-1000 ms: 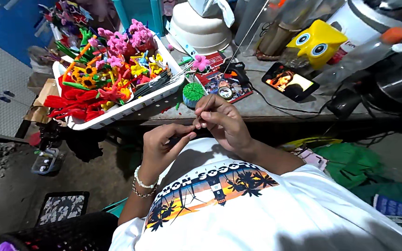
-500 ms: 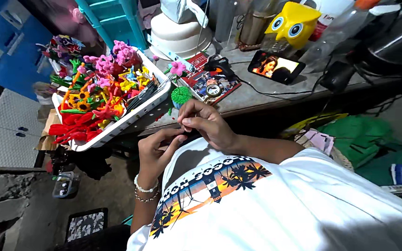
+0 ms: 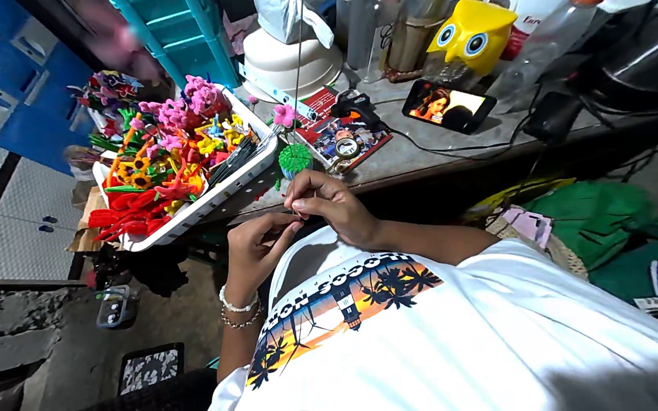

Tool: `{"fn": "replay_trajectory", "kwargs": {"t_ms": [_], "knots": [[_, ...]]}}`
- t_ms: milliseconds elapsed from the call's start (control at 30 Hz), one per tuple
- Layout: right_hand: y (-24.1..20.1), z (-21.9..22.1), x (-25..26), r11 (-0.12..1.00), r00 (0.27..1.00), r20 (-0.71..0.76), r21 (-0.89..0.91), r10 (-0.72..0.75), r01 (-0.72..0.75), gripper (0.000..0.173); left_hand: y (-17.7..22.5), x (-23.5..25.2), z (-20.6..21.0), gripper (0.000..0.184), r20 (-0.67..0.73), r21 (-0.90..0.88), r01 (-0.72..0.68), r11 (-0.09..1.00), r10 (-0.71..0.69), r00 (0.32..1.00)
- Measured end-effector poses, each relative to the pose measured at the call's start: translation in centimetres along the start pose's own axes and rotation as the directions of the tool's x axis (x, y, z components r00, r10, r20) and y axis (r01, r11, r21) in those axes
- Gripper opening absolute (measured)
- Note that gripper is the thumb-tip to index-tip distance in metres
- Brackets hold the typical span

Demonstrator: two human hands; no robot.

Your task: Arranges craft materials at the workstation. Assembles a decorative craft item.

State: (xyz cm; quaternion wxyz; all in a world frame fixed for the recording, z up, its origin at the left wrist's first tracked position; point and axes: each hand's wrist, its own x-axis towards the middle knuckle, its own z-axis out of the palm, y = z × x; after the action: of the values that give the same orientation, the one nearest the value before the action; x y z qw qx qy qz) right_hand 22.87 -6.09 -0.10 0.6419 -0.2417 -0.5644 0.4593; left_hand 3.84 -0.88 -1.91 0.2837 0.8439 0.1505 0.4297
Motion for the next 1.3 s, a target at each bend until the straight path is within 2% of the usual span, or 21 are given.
{"fn": "replay_trajectory", "kwargs": {"t_ms": [267, 500, 833, 1300], "knots": [[0.6, 0.0, -0.5, 0.998, 0.999, 0.011, -0.019, 0.052, -0.052, 0.007, 0.1, 0.0, -0.1, 0.018, -0.030, -0.120, -0.008, 0.993, 0.005, 1.000], [0.8, -0.1, -1.0, 0.994, 0.995, -0.009, -0.039, 0.103, -0.103, 0.007, -0.4, 0.1, 0.4, 0.014, -0.038, -0.156, -0.010, 0.988, 0.004, 0.999], [1.1, -0.3, -1.2, 0.994, 0.995, 0.001, -0.022, 0.104, -0.104, 0.008, -0.6, 0.2, 0.9, 0.011, -0.067, -0.127, -0.050, 0.991, 0.042, 0.997], [2.2, -0.7, -1.1, 0.985, 0.986, 0.028, 0.049, 0.164, -0.165, 0.012, -1.3, -0.4, 0.7, 0.013, -0.068, -0.096, 0.008, 0.995, -0.014, 0.998]]}}
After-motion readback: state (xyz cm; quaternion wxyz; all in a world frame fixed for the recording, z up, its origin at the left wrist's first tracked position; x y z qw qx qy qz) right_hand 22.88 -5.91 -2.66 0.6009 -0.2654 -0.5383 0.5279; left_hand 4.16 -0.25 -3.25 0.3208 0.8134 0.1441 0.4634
